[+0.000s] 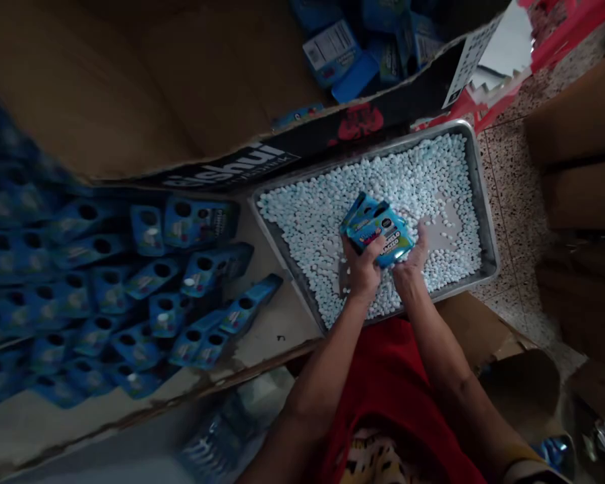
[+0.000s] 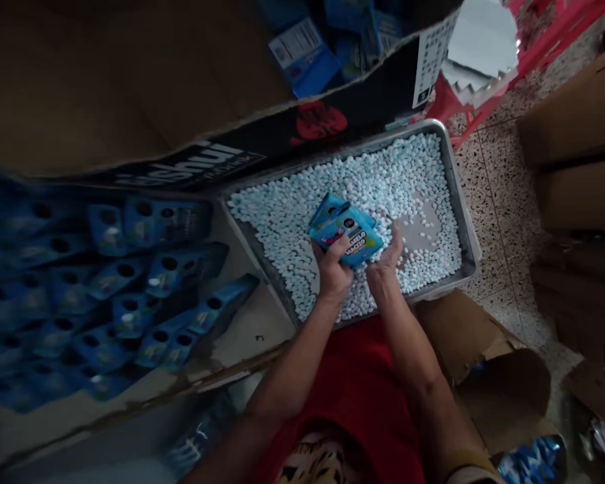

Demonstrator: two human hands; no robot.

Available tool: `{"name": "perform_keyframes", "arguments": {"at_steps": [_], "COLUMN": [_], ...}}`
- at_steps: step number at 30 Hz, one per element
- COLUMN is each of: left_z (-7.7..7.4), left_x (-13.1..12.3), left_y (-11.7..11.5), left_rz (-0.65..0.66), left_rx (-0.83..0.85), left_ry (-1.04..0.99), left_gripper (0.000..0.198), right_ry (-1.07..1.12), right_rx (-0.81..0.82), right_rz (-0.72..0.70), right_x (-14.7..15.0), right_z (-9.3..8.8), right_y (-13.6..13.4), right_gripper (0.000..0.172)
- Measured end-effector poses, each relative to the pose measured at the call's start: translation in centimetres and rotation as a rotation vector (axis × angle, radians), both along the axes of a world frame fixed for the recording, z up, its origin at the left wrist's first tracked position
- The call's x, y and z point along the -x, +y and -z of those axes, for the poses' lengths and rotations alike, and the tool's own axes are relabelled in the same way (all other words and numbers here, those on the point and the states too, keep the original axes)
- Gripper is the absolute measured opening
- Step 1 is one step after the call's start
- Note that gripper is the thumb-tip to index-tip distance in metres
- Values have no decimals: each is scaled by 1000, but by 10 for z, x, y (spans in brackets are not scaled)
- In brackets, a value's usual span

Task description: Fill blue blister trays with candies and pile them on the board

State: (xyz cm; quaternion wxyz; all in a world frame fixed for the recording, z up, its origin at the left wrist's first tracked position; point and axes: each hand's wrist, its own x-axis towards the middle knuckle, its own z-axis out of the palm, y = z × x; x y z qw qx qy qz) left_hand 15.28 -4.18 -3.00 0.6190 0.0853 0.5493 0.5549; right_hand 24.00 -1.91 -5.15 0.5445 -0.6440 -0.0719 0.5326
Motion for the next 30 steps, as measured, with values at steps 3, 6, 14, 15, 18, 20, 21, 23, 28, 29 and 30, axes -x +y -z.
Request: {"name": "perform_keyframes", "arguments": {"at_steps": [3, 6, 14, 15, 18, 20, 21, 23, 28, 29, 30], "left_z": [-2, 19, 49, 46, 37, 31, 27, 19, -2, -4, -6], "left_x": [45, 89, 131, 132, 131, 130, 130, 131, 138, 139, 140], "left_y": [-4, -4, -11, -12, -15, -15, -14, -13, -8, -8, -8], "left_rz": [153, 305, 723, 740, 712, 671, 647, 615, 729, 746, 755], "left_rx": [-144, -316, -590, -581, -531, -527, -525, -523, -567, -563, -552], "left_ry": [199, 555, 909, 933, 972, 984, 983, 970, 950, 952, 957], "left_gripper": [77, 84, 78, 78, 76, 75, 76, 78, 79, 77, 76], "right_ry": [306, 495, 634, 620, 583, 564, 546, 485, 234, 184, 139], "right_rx": [1, -29, -87, -92, -101, -97, -102, -154, -349, -355, -345], "right_rz": [154, 202, 36, 35, 42, 28, 15, -19, -183, -221, -256], "right_x": [-9, -18, 12, 18, 32, 39, 42, 48, 60, 61, 62], "right_z": [-17, -41, -96, -99, -103, -106, -107, -109, -116, -117, -117], "right_y": [14, 21, 19, 19, 19, 18, 18, 17, 17, 18, 18], "right_gripper": [34, 16, 18, 18, 17, 16, 17, 20, 26, 27, 29]}}
